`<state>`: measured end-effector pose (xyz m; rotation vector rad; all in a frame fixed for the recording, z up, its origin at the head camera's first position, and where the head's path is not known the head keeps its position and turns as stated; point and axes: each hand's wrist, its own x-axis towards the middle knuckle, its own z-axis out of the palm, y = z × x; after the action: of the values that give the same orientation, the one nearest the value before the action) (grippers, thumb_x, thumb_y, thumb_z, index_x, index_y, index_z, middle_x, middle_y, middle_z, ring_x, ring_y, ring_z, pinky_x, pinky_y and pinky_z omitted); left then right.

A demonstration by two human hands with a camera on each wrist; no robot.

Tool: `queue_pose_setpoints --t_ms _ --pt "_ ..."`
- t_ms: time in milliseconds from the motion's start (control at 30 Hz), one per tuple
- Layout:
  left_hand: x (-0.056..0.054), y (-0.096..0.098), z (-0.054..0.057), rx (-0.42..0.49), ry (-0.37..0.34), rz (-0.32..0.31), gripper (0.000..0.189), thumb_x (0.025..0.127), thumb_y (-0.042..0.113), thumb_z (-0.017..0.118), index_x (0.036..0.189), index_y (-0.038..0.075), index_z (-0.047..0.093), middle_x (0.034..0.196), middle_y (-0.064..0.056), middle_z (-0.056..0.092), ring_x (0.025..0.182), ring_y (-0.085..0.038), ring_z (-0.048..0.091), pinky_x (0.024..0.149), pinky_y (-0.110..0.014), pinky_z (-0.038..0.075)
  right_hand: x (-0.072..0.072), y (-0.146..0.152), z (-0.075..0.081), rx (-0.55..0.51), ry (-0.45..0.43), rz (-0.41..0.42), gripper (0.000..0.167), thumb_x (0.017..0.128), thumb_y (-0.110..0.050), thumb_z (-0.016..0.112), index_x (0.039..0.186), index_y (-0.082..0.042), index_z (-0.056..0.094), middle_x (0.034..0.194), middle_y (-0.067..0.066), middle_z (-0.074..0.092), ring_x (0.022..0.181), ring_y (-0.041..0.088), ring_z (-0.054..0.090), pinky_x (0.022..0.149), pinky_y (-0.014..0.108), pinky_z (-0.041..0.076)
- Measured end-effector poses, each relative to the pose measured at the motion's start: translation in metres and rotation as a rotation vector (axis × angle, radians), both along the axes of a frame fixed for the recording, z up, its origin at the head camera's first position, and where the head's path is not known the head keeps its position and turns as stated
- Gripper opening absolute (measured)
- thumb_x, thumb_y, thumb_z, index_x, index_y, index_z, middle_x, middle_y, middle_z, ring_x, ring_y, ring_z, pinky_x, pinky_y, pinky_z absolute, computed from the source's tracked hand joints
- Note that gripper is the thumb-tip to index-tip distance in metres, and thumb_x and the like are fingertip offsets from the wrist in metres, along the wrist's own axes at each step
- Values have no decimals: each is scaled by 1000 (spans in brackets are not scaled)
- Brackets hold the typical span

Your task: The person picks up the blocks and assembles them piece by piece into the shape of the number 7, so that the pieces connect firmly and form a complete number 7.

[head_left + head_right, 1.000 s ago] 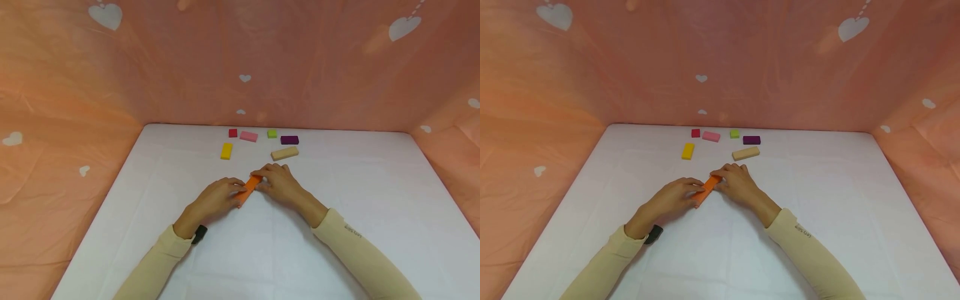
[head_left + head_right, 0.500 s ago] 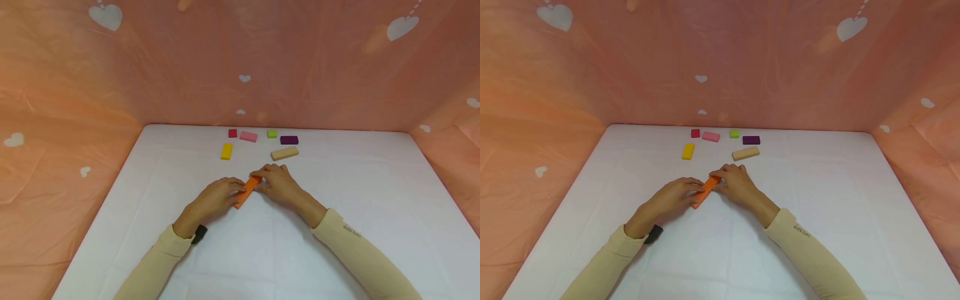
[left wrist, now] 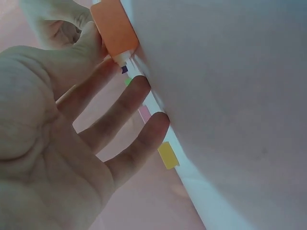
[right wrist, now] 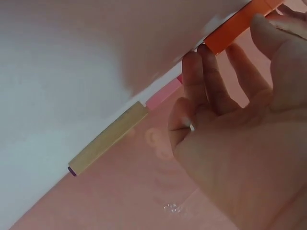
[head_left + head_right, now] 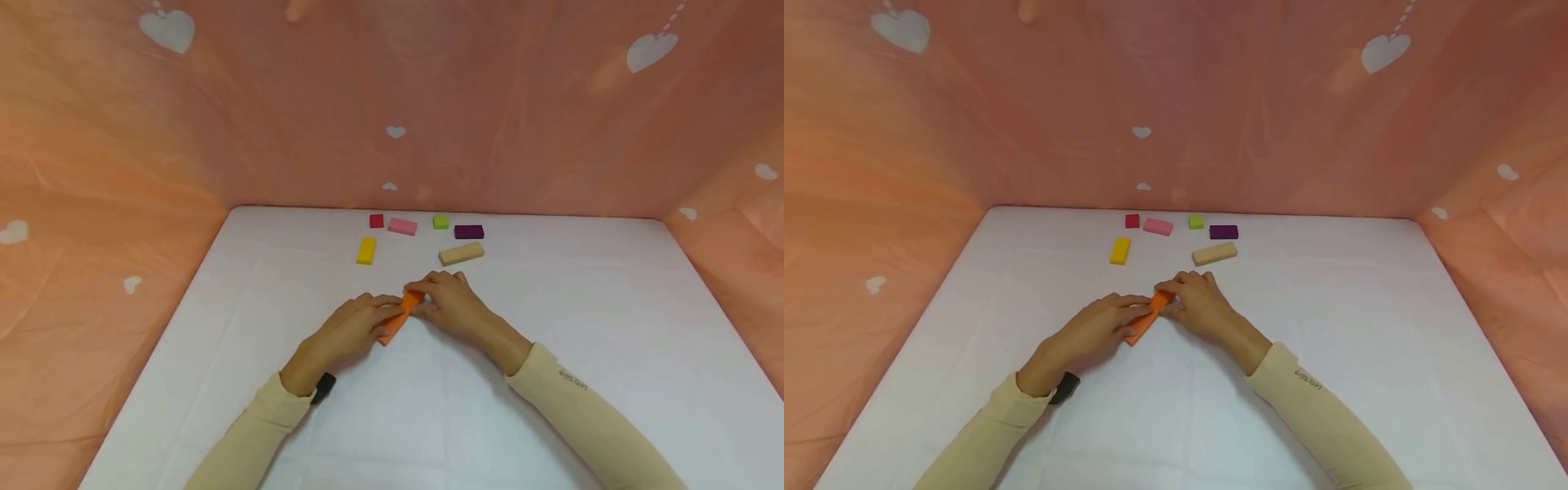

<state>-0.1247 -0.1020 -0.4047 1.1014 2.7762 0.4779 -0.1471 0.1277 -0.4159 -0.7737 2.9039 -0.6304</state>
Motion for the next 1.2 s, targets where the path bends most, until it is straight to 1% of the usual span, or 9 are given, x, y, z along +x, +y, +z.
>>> queue_pose_setpoints --t_ms 133,267,367,500,633,767,900,1033,1200 --pt "1 3 2 -15 19 15 47 89 17 74 135 15 64 140 -3 61 104 -25 61 74 -33 53 -4 5 3 27 -6 -19 48 93 -40 69 137 -23 61 127 1 64 124 22 55 102 47 33" --pt "4 6 3 -4 17 14 45 89 15 74 133 13 65 139 -4 62 102 -26 61 74 -35 53 -13 17 8 32 0 -81 51 93 -42 68 140 -22 58 136 5 60 132 28 49 109 53 29" --pt "7 7 2 -1 25 5 44 88 17 75 132 12 66 138 -4 62 103 -26 62 77 -36 54 -24 31 10 42 41 -163 51 93 -40 68 139 -19 59 136 8 59 131 32 47 107 54 32" --pt "8 6 1 -1 17 14 44 88 19 75 131 12 67 138 -3 61 106 -25 62 80 -35 54 -40 46 10 77 103 -274 52 92 -42 68 135 -14 61 132 11 59 124 35 49 101 54 36" --pt "5 4 1 -1 -4 38 44 88 19 75 131 13 67 140 -1 60 110 -25 61 82 -35 55 -52 54 9 93 134 -333 56 90 -47 69 132 -10 62 130 13 59 122 35 49 102 54 36" --pt "4 2 0 -7 -20 54 44 89 18 75 132 14 66 141 0 60 113 -25 61 83 -35 55 -57 53 7 76 120 -327 58 91 -49 67 132 -9 62 131 14 58 123 35 48 104 53 35" --pt "4 1 0 -19 -36 58 44 90 19 74 133 15 66 141 1 59 116 -24 60 85 -35 54 -65 49 5 54 104 -307 54 93 -47 64 132 -10 62 134 12 58 126 34 47 107 52 34" --pt "3 1 1 -26 -30 50 44 90 21 74 133 15 65 141 2 59 116 -24 60 85 -35 54 -75 40 4 49 93 -277 48 96 -42 61 132 -12 62 136 10 57 129 31 46 109 50 32" --pt "2 1 4 -22 -28 52 45 88 21 75 132 15 67 139 2 61 116 -23 60 85 -36 54 -87 28 5 47 96 -237 45 97 -39 59 135 -14 61 137 8 57 129 30 46 109 50 33"
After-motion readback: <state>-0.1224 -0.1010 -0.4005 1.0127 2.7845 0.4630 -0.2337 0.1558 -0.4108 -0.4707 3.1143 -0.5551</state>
